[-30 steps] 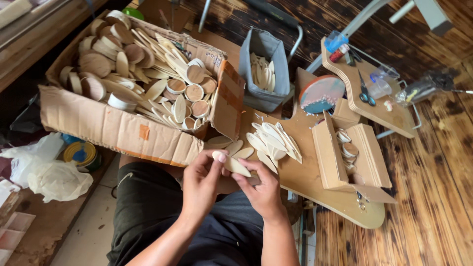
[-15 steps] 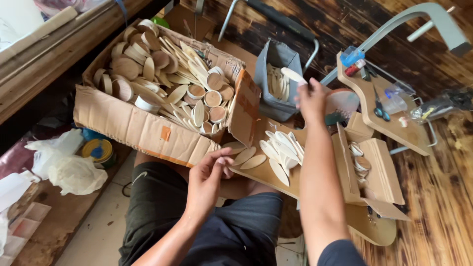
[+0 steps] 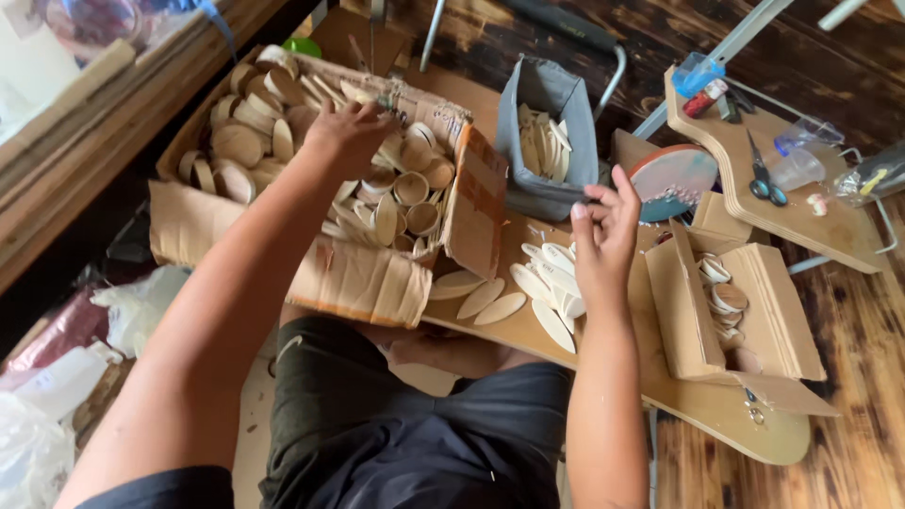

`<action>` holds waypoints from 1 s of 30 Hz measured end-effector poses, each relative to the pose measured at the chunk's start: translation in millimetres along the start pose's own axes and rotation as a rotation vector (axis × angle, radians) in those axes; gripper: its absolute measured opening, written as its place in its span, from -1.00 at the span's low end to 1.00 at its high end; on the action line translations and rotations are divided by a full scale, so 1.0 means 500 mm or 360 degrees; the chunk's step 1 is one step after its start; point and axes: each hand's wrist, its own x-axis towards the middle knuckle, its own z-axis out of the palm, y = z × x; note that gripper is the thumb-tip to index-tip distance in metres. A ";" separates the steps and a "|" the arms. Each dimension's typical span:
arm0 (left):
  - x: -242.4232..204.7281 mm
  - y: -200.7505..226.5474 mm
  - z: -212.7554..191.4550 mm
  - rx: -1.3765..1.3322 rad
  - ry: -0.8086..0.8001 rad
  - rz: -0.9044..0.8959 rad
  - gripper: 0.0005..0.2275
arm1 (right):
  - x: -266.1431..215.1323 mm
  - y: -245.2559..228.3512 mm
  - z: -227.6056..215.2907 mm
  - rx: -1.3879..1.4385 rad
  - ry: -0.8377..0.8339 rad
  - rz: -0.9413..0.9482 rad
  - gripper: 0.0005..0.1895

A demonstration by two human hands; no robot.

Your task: The person sorts small, light-colored wooden pieces from a large cardboard box. They pick up individual pieces, inspect them, and place them into a smaller cardboard box or onto the table. The person handles both circular and elongated wooden pieces.

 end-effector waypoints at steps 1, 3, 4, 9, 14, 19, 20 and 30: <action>-0.004 0.006 -0.024 0.0083 -0.0097 0.0037 -0.26 | -0.012 -0.010 -0.002 0.0005 0.0006 -0.0002 -0.35; 0.014 -0.006 0.026 0.0220 0.0215 0.0102 -0.44 | -0.024 -0.023 -0.006 0.0063 0.0025 -0.0024 -0.35; 0.016 -0.009 0.055 0.0339 0.0528 0.0155 -0.62 | -0.036 -0.028 -0.009 0.0113 0.0028 -0.0048 -0.35; 0.051 -0.027 0.129 0.0302 0.0428 0.0177 -0.81 | -0.076 -0.036 -0.041 0.0134 0.0073 -0.0012 -0.39; 0.015 -0.018 0.037 0.0292 0.0267 0.0397 -0.47 | -0.104 -0.044 -0.067 0.0183 0.0141 0.0040 -0.42; -0.091 0.061 -0.124 0.0062 -0.0161 0.0386 -0.49 | -0.124 -0.051 -0.050 0.0222 0.0095 0.0087 -0.46; -0.111 0.069 -0.147 0.0064 -0.0169 0.0391 -0.49 | -0.130 -0.053 -0.040 0.0225 0.0098 0.0095 -0.46; -0.212 0.055 -0.344 -0.1013 -0.0613 -0.0050 -0.47 | -0.088 -0.121 0.125 0.0163 -0.0391 -0.0234 -0.71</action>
